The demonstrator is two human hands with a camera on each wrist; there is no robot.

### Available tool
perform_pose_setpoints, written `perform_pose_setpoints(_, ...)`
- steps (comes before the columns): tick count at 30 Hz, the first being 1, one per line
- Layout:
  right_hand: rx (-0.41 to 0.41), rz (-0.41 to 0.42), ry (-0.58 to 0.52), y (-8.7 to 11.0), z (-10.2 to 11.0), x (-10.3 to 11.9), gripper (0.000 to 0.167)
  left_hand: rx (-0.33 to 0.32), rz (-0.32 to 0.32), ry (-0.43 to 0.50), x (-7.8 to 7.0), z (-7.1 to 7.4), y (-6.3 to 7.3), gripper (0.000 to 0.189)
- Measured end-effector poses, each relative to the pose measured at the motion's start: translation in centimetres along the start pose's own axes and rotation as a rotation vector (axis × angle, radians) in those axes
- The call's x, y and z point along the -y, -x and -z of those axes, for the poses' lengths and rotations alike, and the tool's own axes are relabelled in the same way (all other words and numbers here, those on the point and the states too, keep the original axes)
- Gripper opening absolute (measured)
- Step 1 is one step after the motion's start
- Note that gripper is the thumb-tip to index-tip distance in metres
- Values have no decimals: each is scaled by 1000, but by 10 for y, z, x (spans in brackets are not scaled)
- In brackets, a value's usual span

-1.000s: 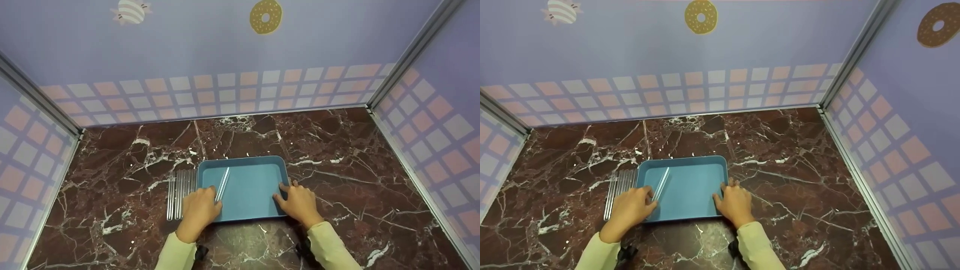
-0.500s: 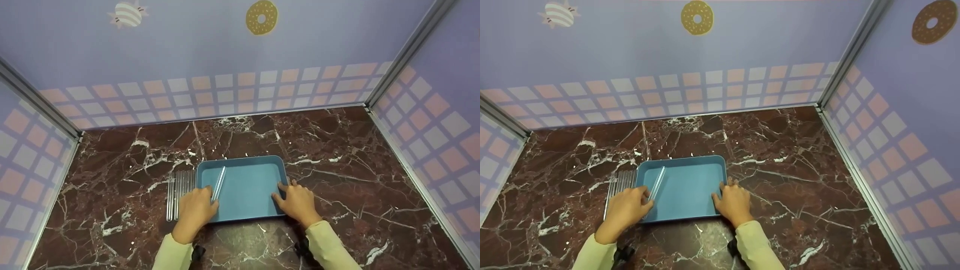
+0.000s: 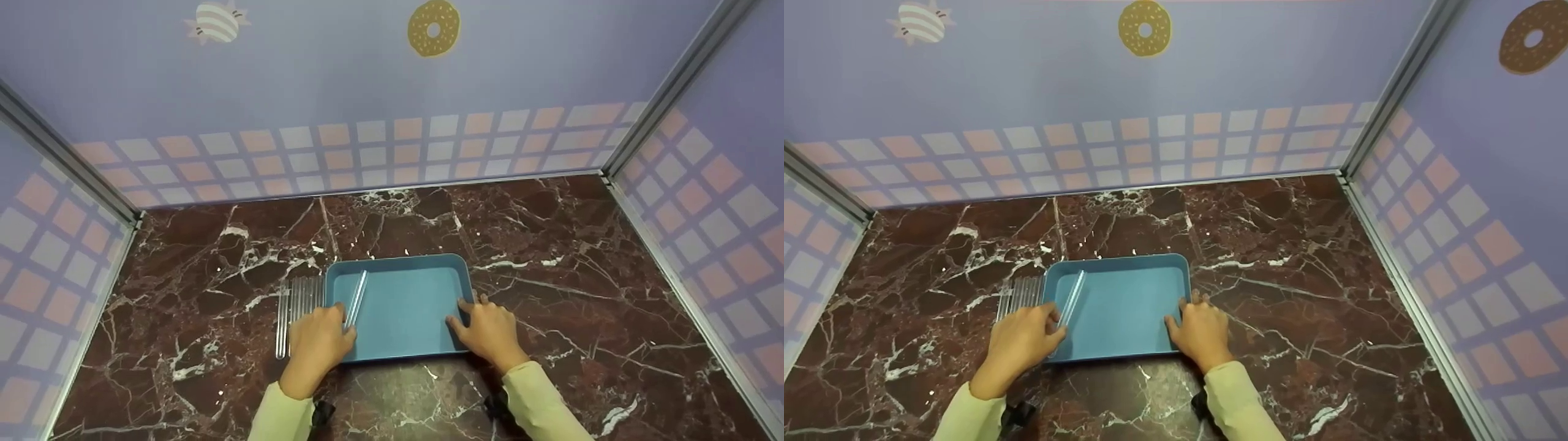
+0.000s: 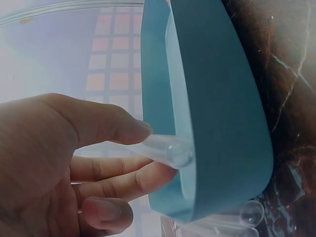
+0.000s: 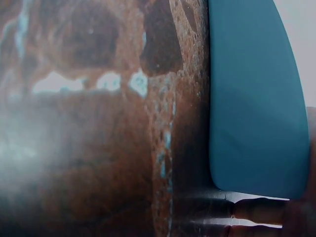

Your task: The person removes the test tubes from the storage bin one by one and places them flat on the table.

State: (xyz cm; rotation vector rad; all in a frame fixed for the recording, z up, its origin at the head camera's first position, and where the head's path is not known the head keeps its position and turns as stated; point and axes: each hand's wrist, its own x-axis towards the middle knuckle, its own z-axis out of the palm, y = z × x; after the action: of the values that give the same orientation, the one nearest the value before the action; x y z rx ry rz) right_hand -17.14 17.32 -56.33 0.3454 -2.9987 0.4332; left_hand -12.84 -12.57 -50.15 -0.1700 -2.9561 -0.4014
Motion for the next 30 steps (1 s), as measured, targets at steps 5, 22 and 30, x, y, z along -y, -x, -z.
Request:
perform_pose_setpoints(5, -6, -6, -1, 3, 1, -2, 41, -4, 0, 12, 1, 1, 0, 29)
perform_pose_setpoints(22, -10, 6, 22, 0, -2, -1, 39, -13, 10, 29, 8, 3, 2, 25)
perform_pose_setpoints(30, -59, 7, 22, 1, -4, 0, 34, 2, 25, 22, 10, 5, 1, 21)
